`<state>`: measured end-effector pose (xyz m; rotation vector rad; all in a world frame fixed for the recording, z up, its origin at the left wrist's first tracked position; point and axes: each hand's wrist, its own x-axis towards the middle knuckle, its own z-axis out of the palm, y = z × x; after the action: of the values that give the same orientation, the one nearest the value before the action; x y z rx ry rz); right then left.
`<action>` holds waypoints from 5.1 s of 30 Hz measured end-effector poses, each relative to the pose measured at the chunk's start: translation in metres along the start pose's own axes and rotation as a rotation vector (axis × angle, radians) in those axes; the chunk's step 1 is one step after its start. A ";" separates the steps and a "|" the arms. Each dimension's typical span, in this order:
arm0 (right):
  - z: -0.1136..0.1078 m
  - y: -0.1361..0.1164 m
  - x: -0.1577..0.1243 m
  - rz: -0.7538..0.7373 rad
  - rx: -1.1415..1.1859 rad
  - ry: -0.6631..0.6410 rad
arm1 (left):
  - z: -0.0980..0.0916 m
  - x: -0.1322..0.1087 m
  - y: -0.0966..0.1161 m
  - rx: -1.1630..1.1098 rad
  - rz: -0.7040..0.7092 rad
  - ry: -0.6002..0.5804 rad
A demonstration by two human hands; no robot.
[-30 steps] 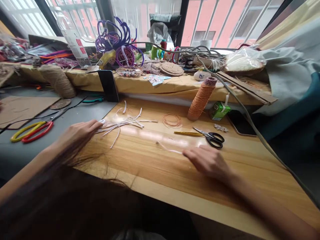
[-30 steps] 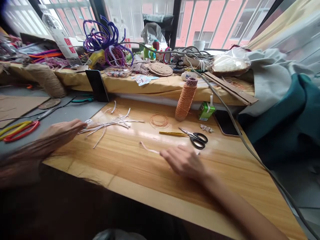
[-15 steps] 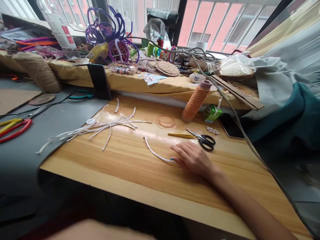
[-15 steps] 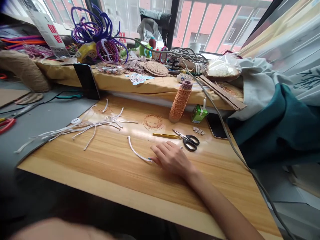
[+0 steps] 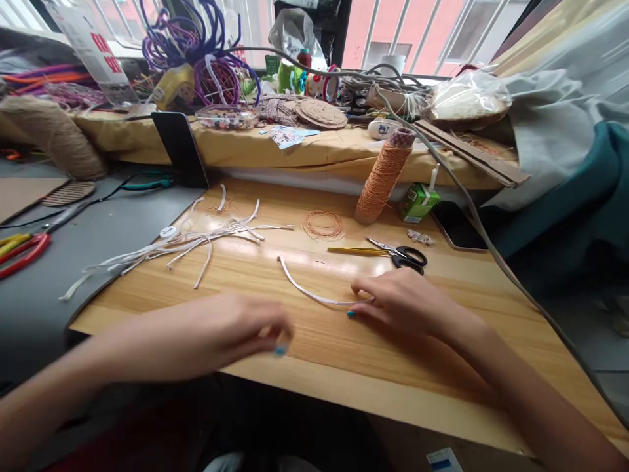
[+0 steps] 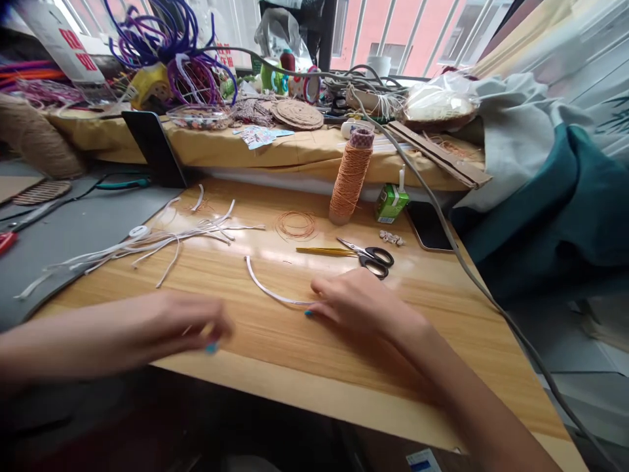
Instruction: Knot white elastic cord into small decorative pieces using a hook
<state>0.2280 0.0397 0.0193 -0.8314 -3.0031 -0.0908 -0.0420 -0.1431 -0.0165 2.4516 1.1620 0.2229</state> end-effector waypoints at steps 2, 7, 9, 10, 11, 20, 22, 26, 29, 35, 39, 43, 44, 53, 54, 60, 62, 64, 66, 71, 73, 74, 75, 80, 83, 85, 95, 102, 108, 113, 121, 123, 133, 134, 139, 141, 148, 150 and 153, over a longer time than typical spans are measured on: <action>0.008 -0.005 0.002 -0.092 -0.070 0.071 | -0.009 0.044 -0.008 0.096 0.054 0.105; 0.019 -0.007 0.003 -0.126 -0.227 0.442 | -0.030 0.150 -0.023 0.345 0.193 0.418; 0.020 -0.010 0.003 0.087 -0.083 0.629 | -0.032 0.167 -0.028 0.441 0.229 0.581; 0.020 -0.012 0.003 0.215 0.069 0.692 | -0.032 0.169 -0.030 0.454 0.237 0.658; 0.020 -0.016 0.004 0.327 0.255 0.726 | -0.031 0.169 -0.033 0.462 0.249 0.718; 0.018 -0.034 0.013 0.635 1.599 0.453 | -0.038 0.162 -0.040 0.651 0.423 0.738; 0.019 -0.032 0.015 0.723 1.677 0.368 | -0.039 0.164 -0.042 0.661 0.389 0.716; 0.023 -0.030 0.017 0.739 1.789 0.302 | -0.038 0.166 -0.043 0.672 0.413 0.656; 0.024 -0.031 0.016 0.752 1.767 0.316 | -0.038 0.166 -0.041 0.660 0.541 0.600; 0.020 -0.036 0.011 0.708 1.556 0.216 | -0.036 0.159 -0.032 0.604 0.708 0.411; 0.016 -0.035 0.011 0.733 1.503 0.146 | -0.036 0.155 -0.027 0.392 0.850 0.455; 0.014 -0.031 0.010 0.593 1.560 -0.022 | -0.039 0.162 -0.031 -0.068 0.350 0.670; 0.014 -0.030 0.010 0.554 1.563 -0.070 | -0.039 0.165 -0.033 -0.171 0.210 0.635; 0.006 -0.030 0.009 0.592 1.414 -0.203 | -0.040 0.172 -0.037 -0.832 -0.112 0.266; 0.005 -0.029 0.009 0.590 1.404 -0.214 | -0.039 0.172 -0.037 -0.863 -0.130 0.243; 0.007 -0.029 0.010 0.535 1.404 -0.225 | -0.034 0.171 -0.036 -1.080 -0.184 0.137; 0.009 -0.029 0.011 0.562 1.442 -0.188 | -0.033 0.171 -0.035 -1.141 -0.213 0.131; 0.012 -0.029 0.011 0.621 1.456 -0.102 | -0.033 0.171 -0.035 -1.166 -0.232 0.156; 0.014 -0.029 0.011 0.710 1.465 0.043 | -0.034 0.171 -0.035 -1.167 -0.239 0.171; 0.019 -0.033 0.011 0.802 1.561 0.291 | -0.035 0.171 -0.038 -1.188 -0.237 0.234; 0.018 -0.035 0.011 0.781 1.568 0.245 | -0.035 0.172 -0.038 -1.217 -0.236 0.255; 0.017 -0.035 0.011 0.768 1.560 0.219 | -0.035 0.173 -0.038 -1.225 -0.242 0.260; 0.016 -0.035 0.011 0.758 1.551 0.204 | -0.035 0.173 -0.038 -1.226 -0.254 0.262; 0.017 -0.032 0.013 0.752 1.611 0.243 | -0.035 0.174 -0.039 -1.222 -0.290 0.216; 0.020 -0.031 0.013 0.761 1.592 0.295 | -0.035 0.175 -0.041 -1.220 -0.302 0.203; 0.020 -0.032 0.012 0.746 1.548 0.289 | -0.035 0.175 -0.041 -1.211 -0.310 0.194; 0.014 -0.033 0.011 0.653 1.423 0.096 | -0.031 0.172 -0.039 -1.161 -0.237 0.153; 0.012 -0.035 0.010 0.689 1.346 0.061 | -0.032 0.171 -0.038 -1.039 -0.123 0.174; 0.014 -0.034 0.010 0.680 1.341 0.052 | -0.036 0.172 -0.036 -1.117 -0.153 0.123; 0.017 -0.037 0.009 0.653 1.196 0.119 | -0.033 0.172 -0.036 -1.072 -0.207 0.145; 0.014 -0.034 0.010 0.647 1.280 0.066 | -0.034 0.173 -0.041 -0.997 -0.234 0.260; 0.012 -0.033 0.010 0.636 1.233 0.076 | -0.035 0.173 -0.042 -0.927 -0.200 0.312; 0.012 -0.032 0.011 0.648 1.229 0.067 | -0.041 0.175 -0.043 -0.852 -0.080 0.186; 0.012 -0.030 0.011 0.643 1.233 0.051 | -0.041 0.175 -0.045 -0.872 -0.085 0.169; 0.009 -0.025 0.011 0.585 1.204 -0.040 | -0.044 0.177 -0.049 -0.775 -0.154 0.166; 0.008 -0.025 0.011 0.583 1.159 -0.045 | -0.046 0.178 -0.051 -0.656 -0.190 0.218; 0.008 -0.026 0.012 0.579 1.155 0.002 | -0.043 0.179 -0.053 -0.586 -0.030 0.226; 0.009 -0.025 0.012 0.562 1.139 0.009 | -0.043 0.179 -0.052 -0.540 0.037 0.183; 0.009 -0.024 0.011 0.556 1.118 0.002 | -0.044 0.177 -0.051 -0.499 0.053 0.165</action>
<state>0.2057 0.0252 0.0094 -1.3183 -2.0804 1.3830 0.0217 0.0348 -0.0046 2.0489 0.9624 0.6566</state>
